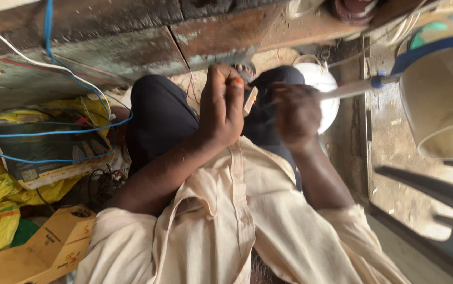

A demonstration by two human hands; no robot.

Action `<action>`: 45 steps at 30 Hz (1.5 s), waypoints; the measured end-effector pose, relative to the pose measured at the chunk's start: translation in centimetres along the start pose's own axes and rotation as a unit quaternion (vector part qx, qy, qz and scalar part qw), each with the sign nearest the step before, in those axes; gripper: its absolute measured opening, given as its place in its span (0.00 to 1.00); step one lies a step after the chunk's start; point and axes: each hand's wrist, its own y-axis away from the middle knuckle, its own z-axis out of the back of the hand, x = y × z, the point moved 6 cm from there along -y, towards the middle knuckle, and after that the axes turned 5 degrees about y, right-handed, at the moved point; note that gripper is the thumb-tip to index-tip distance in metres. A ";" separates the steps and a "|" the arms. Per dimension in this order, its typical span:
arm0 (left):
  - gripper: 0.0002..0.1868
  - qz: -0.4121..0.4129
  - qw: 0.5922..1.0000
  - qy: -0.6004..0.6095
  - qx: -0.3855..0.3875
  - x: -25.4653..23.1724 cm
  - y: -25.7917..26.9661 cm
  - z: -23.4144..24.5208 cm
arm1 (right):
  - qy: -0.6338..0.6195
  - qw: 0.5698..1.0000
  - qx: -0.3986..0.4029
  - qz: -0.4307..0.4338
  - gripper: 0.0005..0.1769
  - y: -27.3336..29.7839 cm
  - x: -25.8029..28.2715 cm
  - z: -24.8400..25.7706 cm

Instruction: The person sits cross-legged and uses a match to heat and manipulate a small wire or component. They repeatedly light matches and apply the flame to the wire while handling it with both hands.

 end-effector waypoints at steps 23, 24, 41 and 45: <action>0.08 0.086 0.971 0.216 0.059 3.6 -7.3 -4.6 | -0.589 0.627 -0.110 -0.498 0.06 6.0 -10.2 -0.5; 0.08 0.079 0.972 0.212 0.061 3.6 -7.1 -4.6 | -0.597 0.611 -0.103 -0.510 0.07 5.8 -9.9 -0.7; 0.05 0.026 0.997 0.049 0.044 1.2 -5.3 -5.2 | 0.019 0.998 0.037 -0.049 0.09 -2.7 -1.1 3.4; 0.06 0.038 0.997 0.049 0.041 1.5 -4.9 -5.1 | 0.012 0.997 0.079 0.000 0.12 -3.3 0.3 4.8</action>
